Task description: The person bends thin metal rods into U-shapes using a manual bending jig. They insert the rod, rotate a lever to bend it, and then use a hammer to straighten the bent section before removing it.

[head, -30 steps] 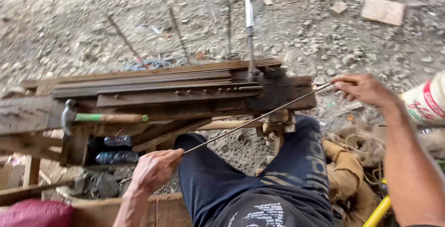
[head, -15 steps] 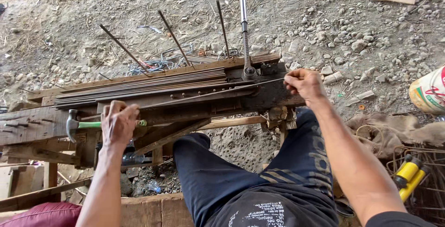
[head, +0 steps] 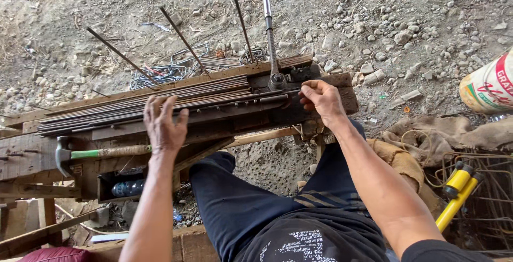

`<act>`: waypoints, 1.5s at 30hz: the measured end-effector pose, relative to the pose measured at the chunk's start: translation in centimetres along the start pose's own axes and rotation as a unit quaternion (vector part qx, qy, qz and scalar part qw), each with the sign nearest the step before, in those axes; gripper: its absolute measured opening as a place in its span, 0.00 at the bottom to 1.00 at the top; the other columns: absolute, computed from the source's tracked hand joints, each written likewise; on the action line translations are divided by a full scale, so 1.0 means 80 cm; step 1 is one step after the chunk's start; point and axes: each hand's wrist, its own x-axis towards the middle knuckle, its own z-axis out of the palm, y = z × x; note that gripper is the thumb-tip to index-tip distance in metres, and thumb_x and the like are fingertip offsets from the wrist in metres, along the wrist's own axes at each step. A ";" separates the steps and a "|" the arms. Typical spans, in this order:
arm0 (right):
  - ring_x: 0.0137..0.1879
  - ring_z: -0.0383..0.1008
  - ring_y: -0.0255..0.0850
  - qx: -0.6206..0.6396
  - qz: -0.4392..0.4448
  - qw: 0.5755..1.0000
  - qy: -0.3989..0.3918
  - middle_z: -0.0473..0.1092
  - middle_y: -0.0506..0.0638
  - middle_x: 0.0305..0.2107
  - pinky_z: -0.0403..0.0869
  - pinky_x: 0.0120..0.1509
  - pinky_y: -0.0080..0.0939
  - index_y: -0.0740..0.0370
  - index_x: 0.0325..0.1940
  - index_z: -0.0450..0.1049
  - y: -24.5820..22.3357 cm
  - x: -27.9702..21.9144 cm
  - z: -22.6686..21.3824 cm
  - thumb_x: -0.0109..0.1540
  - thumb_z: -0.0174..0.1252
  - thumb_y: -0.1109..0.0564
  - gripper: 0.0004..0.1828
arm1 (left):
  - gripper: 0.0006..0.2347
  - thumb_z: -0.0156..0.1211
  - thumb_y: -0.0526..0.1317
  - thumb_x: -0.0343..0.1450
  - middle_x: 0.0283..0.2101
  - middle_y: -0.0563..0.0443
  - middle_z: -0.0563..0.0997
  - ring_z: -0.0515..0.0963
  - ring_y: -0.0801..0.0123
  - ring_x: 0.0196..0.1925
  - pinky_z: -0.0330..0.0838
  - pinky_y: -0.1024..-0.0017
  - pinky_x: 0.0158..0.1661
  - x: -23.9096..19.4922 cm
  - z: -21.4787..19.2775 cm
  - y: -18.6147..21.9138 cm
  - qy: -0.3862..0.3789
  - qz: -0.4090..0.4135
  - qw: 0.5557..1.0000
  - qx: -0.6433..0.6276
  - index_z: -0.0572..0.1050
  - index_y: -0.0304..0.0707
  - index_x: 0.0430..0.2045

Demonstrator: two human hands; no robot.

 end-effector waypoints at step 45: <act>0.65 0.56 0.53 -0.522 -0.163 0.803 -0.238 0.52 0.58 0.68 0.67 0.65 0.55 0.47 0.73 0.61 -0.100 0.177 0.075 0.56 0.40 0.79 0.44 | 0.06 0.65 0.42 0.70 0.42 0.60 0.81 0.74 0.65 0.50 0.52 0.61 0.62 0.010 0.006 0.046 -0.098 -0.124 0.982 -0.098 0.83 0.49 0.37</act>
